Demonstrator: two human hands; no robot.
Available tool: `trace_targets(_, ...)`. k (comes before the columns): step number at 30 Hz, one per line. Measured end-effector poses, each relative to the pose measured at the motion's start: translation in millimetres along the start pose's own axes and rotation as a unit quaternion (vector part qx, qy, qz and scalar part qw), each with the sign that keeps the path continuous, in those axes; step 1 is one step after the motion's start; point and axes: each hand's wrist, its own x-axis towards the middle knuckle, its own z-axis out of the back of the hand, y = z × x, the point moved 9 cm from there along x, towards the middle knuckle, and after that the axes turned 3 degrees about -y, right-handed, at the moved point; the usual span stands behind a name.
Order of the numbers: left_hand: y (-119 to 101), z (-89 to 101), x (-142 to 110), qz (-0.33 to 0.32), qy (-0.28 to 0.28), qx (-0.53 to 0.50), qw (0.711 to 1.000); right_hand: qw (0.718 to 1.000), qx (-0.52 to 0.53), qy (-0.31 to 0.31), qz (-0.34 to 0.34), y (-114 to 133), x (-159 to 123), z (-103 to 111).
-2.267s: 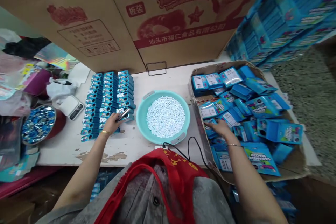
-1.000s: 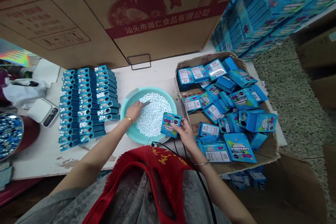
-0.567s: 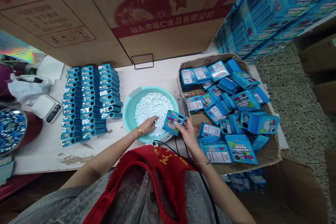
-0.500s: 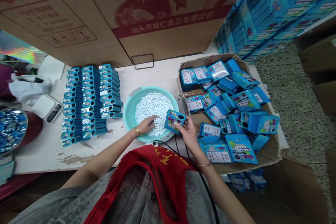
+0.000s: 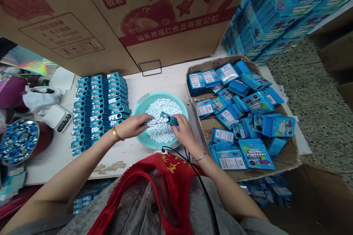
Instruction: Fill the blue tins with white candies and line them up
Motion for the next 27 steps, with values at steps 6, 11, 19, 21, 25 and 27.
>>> trace_targets(6, -32.5, 2.7, 14.3, 0.066, 0.063, 0.158, 0.983, 0.999, -0.001, 0.020, 0.041, 8.6, -2.8, -17.6)
trace_targets(11, -49.7, 9.4, 13.4, 0.080, 0.007, 0.169, 0.982, 0.999, 0.020, 0.008, 0.026, -0.7, -5.3, -21.2)
trace_targets(19, 69.2, -28.8, 34.8, 0.166, -0.052, 0.128, 0.976, 0.994, 0.047, -0.077, -0.069, -34.0, -3.7, 5.5)
trace_targets(21, 90.2, -64.3, 49.0, 0.167, -0.034, 0.106, 0.980, 0.988, 0.057, -0.108, -0.097, -40.9, -3.5, 13.0)
trace_targets(25, 83.7, -128.5, 65.4, 0.131, -0.008, 0.060, 0.989, 0.977, 0.090, -0.130, -0.146, -53.6, -3.5, 14.9)
trace_targets(27, 68.2, -150.0, 65.1, 0.108, 0.002, 0.031, 0.994, 0.973, 0.113, -0.123, -0.162, -58.4, -2.7, 12.0)
